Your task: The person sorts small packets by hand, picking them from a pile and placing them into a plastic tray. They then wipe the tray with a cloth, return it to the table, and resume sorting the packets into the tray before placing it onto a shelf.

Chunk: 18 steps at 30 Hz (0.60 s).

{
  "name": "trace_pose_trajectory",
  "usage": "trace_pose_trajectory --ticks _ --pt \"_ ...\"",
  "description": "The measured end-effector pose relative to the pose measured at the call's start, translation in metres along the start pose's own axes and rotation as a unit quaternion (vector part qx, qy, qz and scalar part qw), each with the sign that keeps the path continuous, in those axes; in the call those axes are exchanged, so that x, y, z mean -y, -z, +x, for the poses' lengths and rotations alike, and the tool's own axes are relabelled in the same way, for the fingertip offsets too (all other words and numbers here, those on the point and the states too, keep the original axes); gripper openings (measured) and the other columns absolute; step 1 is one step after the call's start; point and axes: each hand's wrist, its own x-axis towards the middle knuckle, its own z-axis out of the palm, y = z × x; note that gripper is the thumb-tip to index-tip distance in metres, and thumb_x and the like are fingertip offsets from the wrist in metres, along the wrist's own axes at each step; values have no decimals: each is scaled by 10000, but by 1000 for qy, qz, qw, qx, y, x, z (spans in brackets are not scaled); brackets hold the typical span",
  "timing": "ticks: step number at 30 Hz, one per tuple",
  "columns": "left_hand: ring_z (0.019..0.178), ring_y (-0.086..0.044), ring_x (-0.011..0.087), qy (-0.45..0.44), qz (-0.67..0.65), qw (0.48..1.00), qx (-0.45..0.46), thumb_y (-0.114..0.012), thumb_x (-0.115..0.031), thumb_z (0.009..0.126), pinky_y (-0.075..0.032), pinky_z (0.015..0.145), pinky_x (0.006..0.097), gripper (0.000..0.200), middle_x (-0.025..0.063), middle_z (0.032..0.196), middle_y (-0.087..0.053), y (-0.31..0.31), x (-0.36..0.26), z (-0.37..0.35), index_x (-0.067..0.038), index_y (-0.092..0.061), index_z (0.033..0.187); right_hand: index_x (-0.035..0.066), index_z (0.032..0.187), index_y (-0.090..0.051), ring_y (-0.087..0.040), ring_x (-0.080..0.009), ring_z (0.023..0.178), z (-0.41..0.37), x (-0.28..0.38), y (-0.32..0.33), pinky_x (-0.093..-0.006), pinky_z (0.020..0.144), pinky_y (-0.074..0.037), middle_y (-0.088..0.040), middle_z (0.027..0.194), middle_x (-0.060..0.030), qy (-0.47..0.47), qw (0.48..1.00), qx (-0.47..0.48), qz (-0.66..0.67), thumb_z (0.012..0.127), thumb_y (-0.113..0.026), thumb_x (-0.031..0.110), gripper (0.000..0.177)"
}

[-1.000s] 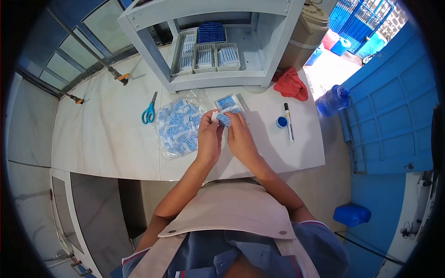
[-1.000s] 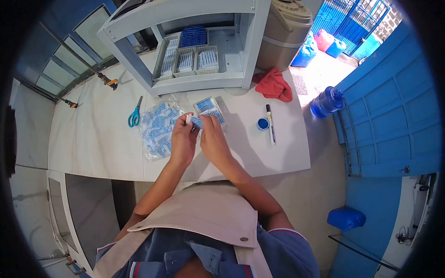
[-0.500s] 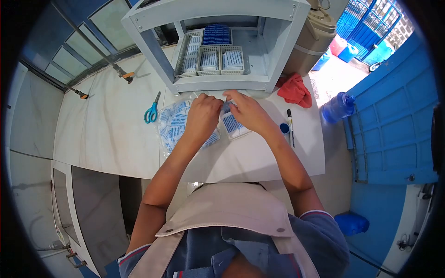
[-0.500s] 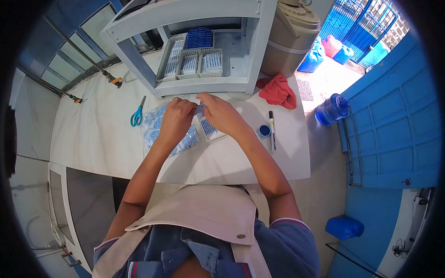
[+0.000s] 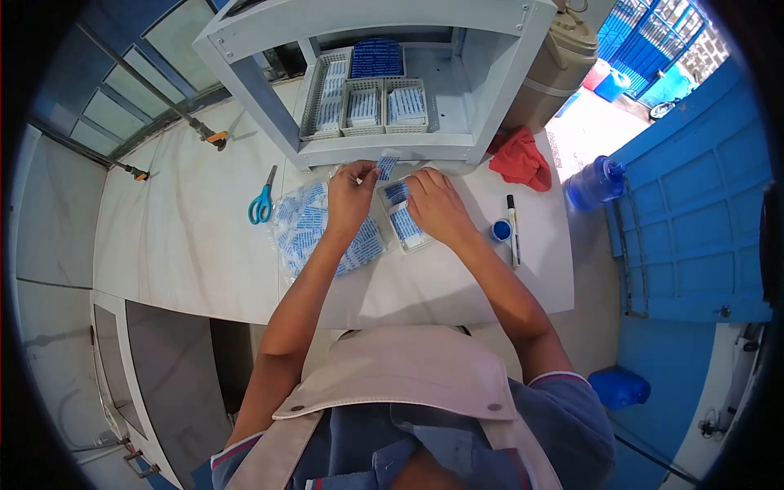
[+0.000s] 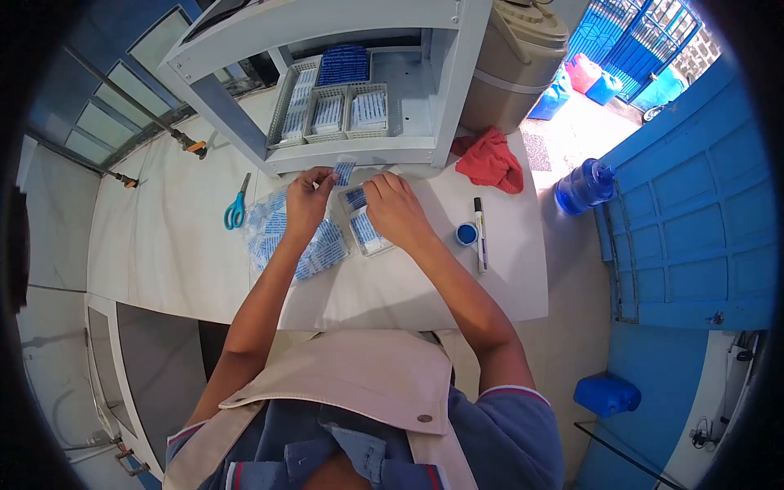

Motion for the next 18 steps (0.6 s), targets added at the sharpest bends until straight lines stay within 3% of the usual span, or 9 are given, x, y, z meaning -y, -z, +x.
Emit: trace_pose_trajectory --ticks 14,16,18 --pt "715 -562 229 -18 -43 999 15 -672 -116 796 -445 690 324 148 119 739 -642 -10 15 3 -3 -675 892 8 953 -579 -457 -263 1034 0 0 -3 -398 921 -359 -518 1014 -109 -10 1000 20 -2 711 -609 97 260" --pt "692 -551 140 -22 -46 998 23 -681 -114 804 -436 663 273 176 97 766 -639 -11 17 2 25 -665 911 10 957 -580 -458 -262 1034 0 0 -2 -397 920 -359 -528 1010 -100 -11 999 33 -6 710 -608 98 264" --pt "698 -557 144 -25 -44 998 25 -682 -116 804 -440 670 275 178 100 778 -643 -13 17 2 24 -667 914 12 962 -581 -459 -260 1034 -1 -1 -3 -395 920 -358 -538 1007 -92 -14 999 47 -10 709 -607 98 268"
